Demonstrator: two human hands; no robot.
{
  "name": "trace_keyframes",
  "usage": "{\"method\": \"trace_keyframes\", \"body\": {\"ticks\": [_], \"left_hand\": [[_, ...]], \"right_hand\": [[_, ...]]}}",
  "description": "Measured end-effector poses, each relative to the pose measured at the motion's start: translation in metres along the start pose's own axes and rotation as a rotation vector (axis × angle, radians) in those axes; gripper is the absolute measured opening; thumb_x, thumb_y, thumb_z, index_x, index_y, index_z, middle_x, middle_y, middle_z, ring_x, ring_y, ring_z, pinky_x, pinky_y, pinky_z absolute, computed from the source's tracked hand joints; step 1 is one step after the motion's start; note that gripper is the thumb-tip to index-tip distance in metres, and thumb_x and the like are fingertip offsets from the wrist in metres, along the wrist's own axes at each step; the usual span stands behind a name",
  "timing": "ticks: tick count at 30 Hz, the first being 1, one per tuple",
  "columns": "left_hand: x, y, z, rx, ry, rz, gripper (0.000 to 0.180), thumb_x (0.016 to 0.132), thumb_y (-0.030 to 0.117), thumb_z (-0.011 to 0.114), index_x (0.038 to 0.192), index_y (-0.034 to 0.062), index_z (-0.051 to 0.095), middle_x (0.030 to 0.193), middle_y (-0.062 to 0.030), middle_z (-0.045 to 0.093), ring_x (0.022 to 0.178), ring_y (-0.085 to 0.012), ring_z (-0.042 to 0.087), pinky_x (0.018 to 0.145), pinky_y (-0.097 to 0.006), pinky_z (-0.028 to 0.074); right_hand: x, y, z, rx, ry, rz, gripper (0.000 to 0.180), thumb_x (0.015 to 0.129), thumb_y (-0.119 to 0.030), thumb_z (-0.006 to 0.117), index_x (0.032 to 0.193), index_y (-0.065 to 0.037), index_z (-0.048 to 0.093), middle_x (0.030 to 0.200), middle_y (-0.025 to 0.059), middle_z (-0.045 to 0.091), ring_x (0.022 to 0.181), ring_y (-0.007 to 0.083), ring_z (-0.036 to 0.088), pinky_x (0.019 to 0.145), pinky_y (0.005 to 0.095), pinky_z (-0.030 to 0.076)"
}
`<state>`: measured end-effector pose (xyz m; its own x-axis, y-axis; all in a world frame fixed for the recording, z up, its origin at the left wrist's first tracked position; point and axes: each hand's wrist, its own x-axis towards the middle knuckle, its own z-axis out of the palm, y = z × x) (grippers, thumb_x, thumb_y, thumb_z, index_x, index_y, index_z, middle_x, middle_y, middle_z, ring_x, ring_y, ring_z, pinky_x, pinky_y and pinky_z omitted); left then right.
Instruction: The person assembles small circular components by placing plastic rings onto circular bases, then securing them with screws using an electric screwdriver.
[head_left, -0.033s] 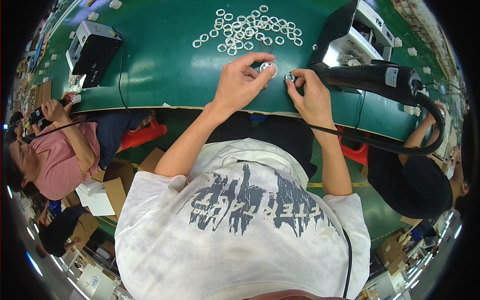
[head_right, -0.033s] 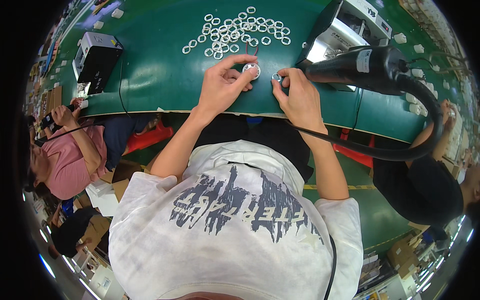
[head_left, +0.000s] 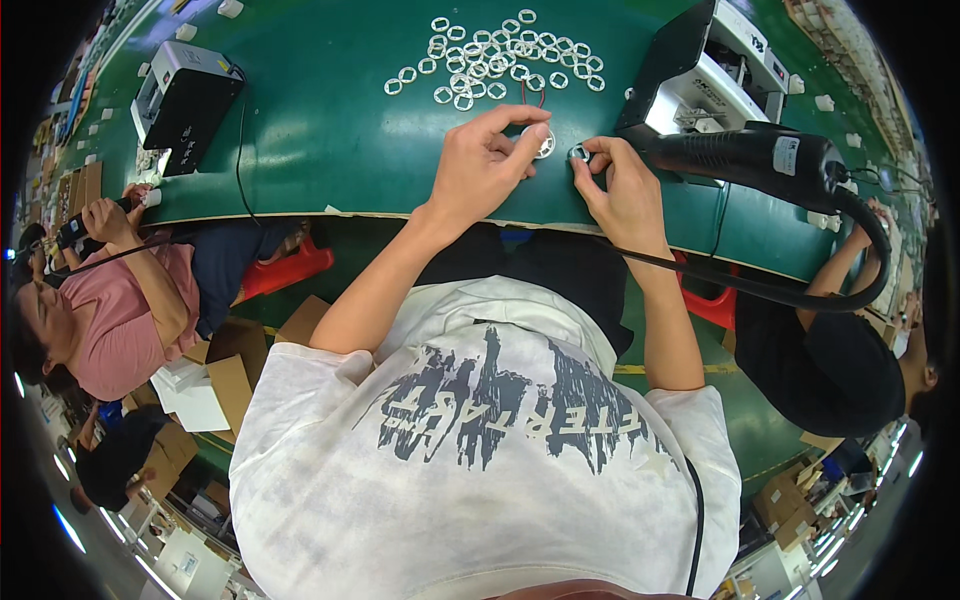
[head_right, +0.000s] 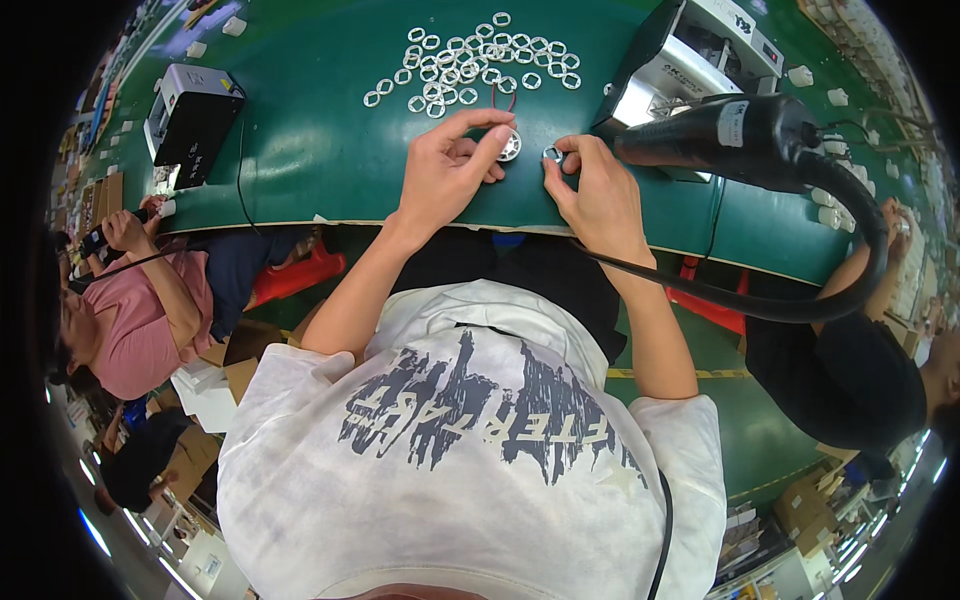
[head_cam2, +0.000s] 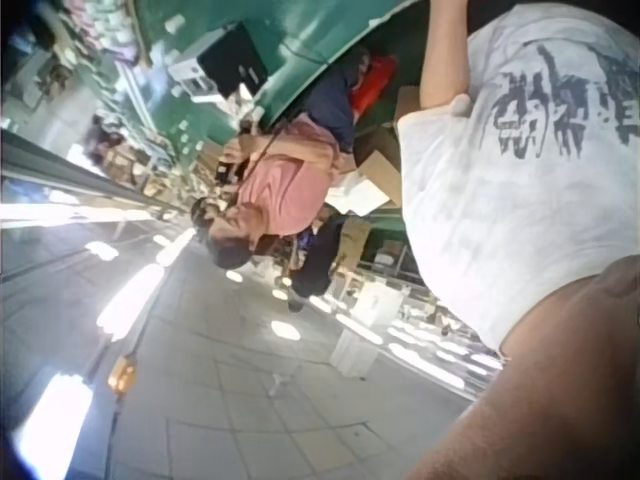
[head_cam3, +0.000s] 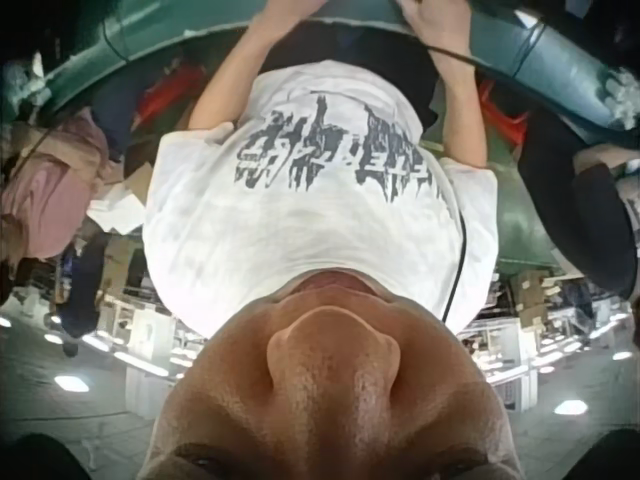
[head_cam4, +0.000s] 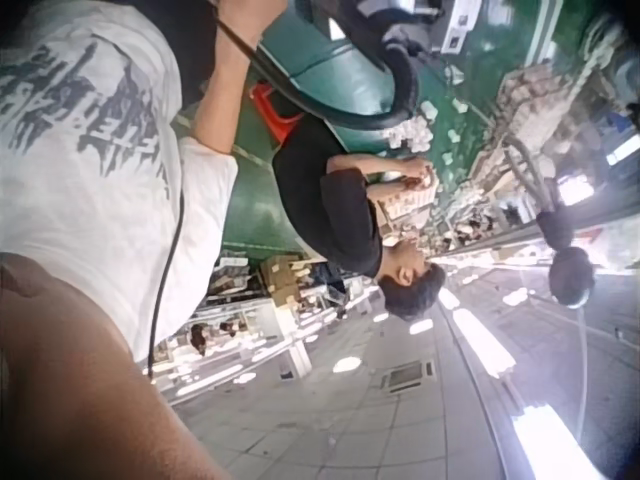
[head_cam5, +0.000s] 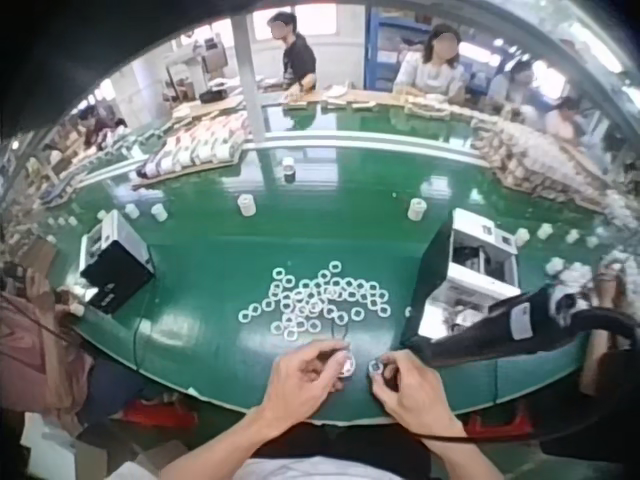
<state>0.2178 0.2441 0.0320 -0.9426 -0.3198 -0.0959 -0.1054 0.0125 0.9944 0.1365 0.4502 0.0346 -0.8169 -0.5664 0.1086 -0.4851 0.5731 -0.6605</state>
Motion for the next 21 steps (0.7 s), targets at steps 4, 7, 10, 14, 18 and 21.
{"method": "trace_keyframes", "body": {"ticks": [4,7,10,14,18,21], "left_hand": [[0.001,0.000,0.004,0.026,-0.010,-0.007,0.033,0.103,0.015,0.079,0.133,0.0021,0.073,0.112,-0.0079,0.082,0.073,-0.0088,0.074,0.067,-0.025,0.061],[-0.001,-0.008,0.003,0.181,-0.038,0.179,0.045,0.098,0.013,0.082,0.140,0.0031,0.068,0.119,-0.0103,0.082,0.074,-0.0094,0.075,0.070,-0.027,0.063],[-0.003,-0.007,0.001,0.234,-0.074,0.296,0.058,0.093,0.010,0.086,0.146,0.0040,0.064,0.125,-0.0135,0.080,0.075,-0.0107,0.077,0.071,-0.027,0.063],[-0.002,-0.011,0.001,0.236,-0.065,0.261,0.069,0.089,0.006,0.086,0.151,0.0054,0.057,0.130,-0.0154,0.079,0.076,-0.0128,0.078,0.072,-0.027,0.063],[-0.001,-0.011,0.002,0.210,-0.071,0.268,0.075,0.089,0.009,0.086,0.154,0.0047,0.049,0.127,-0.0175,0.078,0.076,-0.0224,0.080,0.070,-0.033,0.064],[-0.001,-0.011,0.001,0.205,-0.084,0.255,0.078,0.089,0.008,0.086,0.156,0.0054,0.046,0.129,-0.0181,0.078,0.077,-0.0228,0.080,0.070,-0.033,0.064]], "right_hand": [[0.008,-0.009,-0.009,0.246,-0.027,0.111,0.027,0.093,-0.009,0.084,0.116,-0.002,0.071,0.088,0.0051,0.069,0.069,0.0138,0.060,0.065,0.0304,0.052],[0.012,-0.017,-0.010,0.357,0.016,0.020,0.028,0.094,-0.006,0.082,0.119,-0.001,0.071,0.089,0.0031,0.068,0.070,0.0086,0.057,0.064,0.0273,0.049],[0.020,-0.026,-0.013,0.338,-0.026,-0.077,0.029,0.092,-0.004,0.083,0.119,-0.001,0.071,0.089,0.0046,0.068,0.070,0.0114,0.058,0.064,0.0289,0.050],[0.033,-0.039,-0.012,0.299,-0.060,-0.150,0.028,0.092,-0.006,0.082,0.118,-0.001,0.072,0.090,0.0069,0.068,0.069,0.0160,0.058,0.065,0.0314,0.051],[0.042,-0.049,-0.019,0.190,-0.170,-0.119,0.025,0.094,-0.008,0.080,0.117,-0.001,0.072,0.092,0.0123,0.070,0.076,0.0264,0.067,0.070,0.0396,0.056],[0.044,-0.057,-0.023,0.104,-0.216,-0.081,0.024,0.095,-0.009,0.078,0.116,0.001,0.071,0.095,0.0160,0.071,0.083,0.0328,0.072,0.076,0.0447,0.058]]}}
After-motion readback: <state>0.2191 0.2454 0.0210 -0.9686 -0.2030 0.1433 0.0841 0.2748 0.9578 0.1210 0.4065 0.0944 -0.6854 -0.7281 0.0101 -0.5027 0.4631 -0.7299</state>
